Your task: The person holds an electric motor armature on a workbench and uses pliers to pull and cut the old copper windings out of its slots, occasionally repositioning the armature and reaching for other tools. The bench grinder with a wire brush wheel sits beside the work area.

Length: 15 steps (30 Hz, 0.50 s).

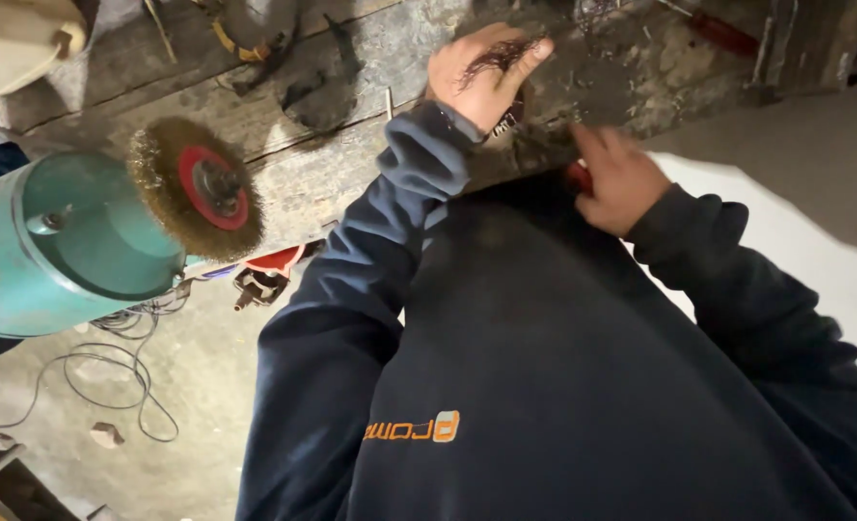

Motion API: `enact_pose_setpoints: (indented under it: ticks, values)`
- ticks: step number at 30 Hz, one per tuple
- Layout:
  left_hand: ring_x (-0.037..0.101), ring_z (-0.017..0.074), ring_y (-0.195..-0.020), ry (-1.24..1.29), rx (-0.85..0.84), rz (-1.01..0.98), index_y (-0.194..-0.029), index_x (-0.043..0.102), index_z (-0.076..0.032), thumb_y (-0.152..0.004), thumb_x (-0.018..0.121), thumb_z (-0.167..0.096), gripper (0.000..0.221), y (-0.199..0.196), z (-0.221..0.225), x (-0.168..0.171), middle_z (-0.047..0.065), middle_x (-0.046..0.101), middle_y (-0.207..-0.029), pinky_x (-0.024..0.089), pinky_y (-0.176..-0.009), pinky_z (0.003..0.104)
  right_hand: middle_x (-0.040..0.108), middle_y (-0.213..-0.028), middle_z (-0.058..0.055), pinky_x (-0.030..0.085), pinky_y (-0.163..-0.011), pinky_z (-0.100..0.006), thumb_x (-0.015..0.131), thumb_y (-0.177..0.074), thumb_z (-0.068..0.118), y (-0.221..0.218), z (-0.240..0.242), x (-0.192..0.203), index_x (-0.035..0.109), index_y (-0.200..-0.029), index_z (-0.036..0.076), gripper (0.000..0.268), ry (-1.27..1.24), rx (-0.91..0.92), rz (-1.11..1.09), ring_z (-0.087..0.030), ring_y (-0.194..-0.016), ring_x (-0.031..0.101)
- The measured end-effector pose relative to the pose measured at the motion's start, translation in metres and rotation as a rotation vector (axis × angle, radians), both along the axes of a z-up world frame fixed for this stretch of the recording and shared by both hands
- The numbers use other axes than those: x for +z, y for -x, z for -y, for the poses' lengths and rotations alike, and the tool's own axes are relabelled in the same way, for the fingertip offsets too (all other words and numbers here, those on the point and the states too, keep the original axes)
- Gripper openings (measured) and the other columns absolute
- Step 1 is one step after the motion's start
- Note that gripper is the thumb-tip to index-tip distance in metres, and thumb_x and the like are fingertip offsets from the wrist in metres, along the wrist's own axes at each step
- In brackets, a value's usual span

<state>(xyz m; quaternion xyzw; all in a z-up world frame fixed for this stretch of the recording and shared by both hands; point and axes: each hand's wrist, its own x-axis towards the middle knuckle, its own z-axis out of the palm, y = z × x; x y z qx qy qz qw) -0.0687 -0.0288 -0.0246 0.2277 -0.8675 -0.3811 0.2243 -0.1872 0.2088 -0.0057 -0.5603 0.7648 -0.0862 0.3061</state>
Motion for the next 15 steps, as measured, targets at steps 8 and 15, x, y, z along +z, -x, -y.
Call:
enact_pose_setpoints:
  ticks: [8,15]
  values:
    - [0.068,0.0343,-0.074,-0.047,0.107,-0.115,-0.086,0.069,-0.008,-0.102,0.067,-0.043,0.038,-0.013,-0.002,-0.005,0.009,0.067,-0.081,0.051,-0.062,0.041,0.057,-0.131,-0.024,0.055,-0.094,-0.046,0.067,-0.087,0.014,-0.041,0.02,0.021,0.048,-0.149,-0.005,0.068,0.297,-0.095,-0.388,-0.043,-0.119,0.057]
    - [0.066,0.0353,-0.074,0.056,0.012,-0.239,-0.089,0.068,-0.008,-0.099,0.069,-0.038,0.032,-0.012,-0.001,0.012,0.011,0.063,-0.081,0.05,-0.061,0.041,0.069,-0.093,-0.013,0.053,-0.073,-0.041,0.07,-0.068,0.011,0.024,0.009,-0.035,0.058,-0.131,0.001,0.065,-0.126,-0.217,0.614,-0.024,-0.082,0.065]
